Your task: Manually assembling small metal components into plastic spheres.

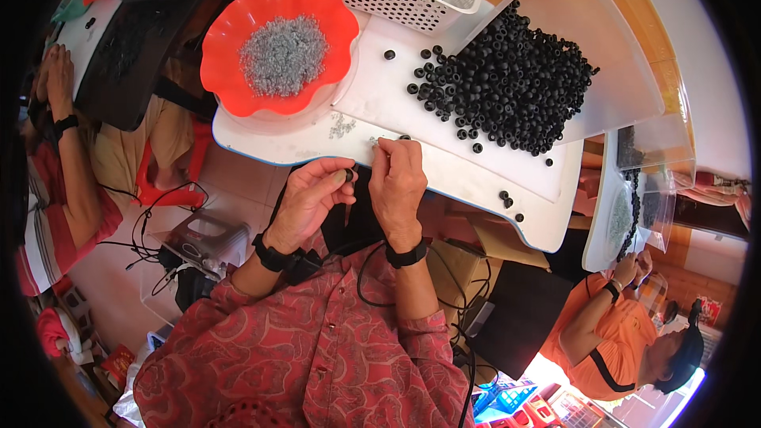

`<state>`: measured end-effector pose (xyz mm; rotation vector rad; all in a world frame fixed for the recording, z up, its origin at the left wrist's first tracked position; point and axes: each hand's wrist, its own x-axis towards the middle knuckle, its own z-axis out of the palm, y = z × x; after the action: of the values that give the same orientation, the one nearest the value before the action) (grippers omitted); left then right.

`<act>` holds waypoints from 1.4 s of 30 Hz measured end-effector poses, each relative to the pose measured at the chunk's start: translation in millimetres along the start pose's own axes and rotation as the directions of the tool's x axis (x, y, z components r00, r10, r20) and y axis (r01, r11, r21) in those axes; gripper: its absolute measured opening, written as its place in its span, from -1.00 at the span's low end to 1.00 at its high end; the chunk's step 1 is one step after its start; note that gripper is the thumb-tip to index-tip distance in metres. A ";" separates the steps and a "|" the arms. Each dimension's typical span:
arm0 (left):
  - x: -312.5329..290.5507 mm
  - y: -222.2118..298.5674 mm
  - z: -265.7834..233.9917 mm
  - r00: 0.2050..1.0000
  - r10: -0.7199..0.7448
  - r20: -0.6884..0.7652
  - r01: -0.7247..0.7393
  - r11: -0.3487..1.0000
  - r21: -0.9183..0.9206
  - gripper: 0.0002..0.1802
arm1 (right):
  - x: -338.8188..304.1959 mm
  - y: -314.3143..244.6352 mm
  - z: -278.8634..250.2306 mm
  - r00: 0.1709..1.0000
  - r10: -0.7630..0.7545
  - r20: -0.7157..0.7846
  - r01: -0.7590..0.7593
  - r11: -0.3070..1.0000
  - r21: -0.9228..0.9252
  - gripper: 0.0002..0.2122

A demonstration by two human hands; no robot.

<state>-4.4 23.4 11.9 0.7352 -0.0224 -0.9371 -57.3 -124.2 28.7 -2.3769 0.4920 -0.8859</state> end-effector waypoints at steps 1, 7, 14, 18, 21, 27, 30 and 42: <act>0.1 -0.5 -0.3 1.000 -0.002 -0.002 0.002 1.000 0.000 -0.70 | -1.0 0.7 -0.5 1.000 -0.001 0.027 0.003 0.998 -0.061 -0.91; 0.0 -3.0 2.0 1.000 -0.019 0.003 0.019 1.000 0.010 -0.71 | 4.3 -4.1 -10.5 0.999 0.018 0.034 -0.016 0.998 -0.065 -0.93; 1.6 -5.6 2.6 0.999 -0.033 -0.001 0.033 0.999 0.022 -0.71 | 2.3 -3.0 -12.1 1.000 -0.006 0.020 0.008 0.995 -0.097 -0.95; 1.1 -7.6 4.0 0.999 -0.039 -0.006 0.039 0.999 0.010 -0.71 | -1.3 5.0 -14.7 0.995 0.009 0.103 0.004 0.992 -0.125 -0.96; 3.5 -7.1 4.9 0.999 -0.037 -0.011 0.037 0.999 0.026 -0.70 | -4.7 6.0 -16.6 0.999 0.035 0.040 -0.033 0.998 -0.049 -0.95; 2.9 -9.4 4.2 0.999 -0.048 -0.002 0.048 0.999 0.016 -0.70 | -8.2 9.7 -19.7 0.997 0.070 -0.044 -0.067 0.996 0.061 -0.95; 4.7 -10.2 4.8 0.999 -0.053 -0.007 0.053 0.998 0.022 -0.70 | -6.3 9.6 -20.4 0.999 0.032 0.014 -0.031 0.996 -0.085 -0.96; 4.9 -9.4 11.3 0.999 -0.034 -0.013 0.034 0.999 0.042 -0.75 | -9.0 9.9 -23.7 0.998 0.057 -0.028 -0.058 0.998 -0.019 -0.97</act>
<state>-11.8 9.9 13.6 0.7823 -0.0188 -0.9671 -81.3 -136.0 33.4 -2.3589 0.5794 -0.8931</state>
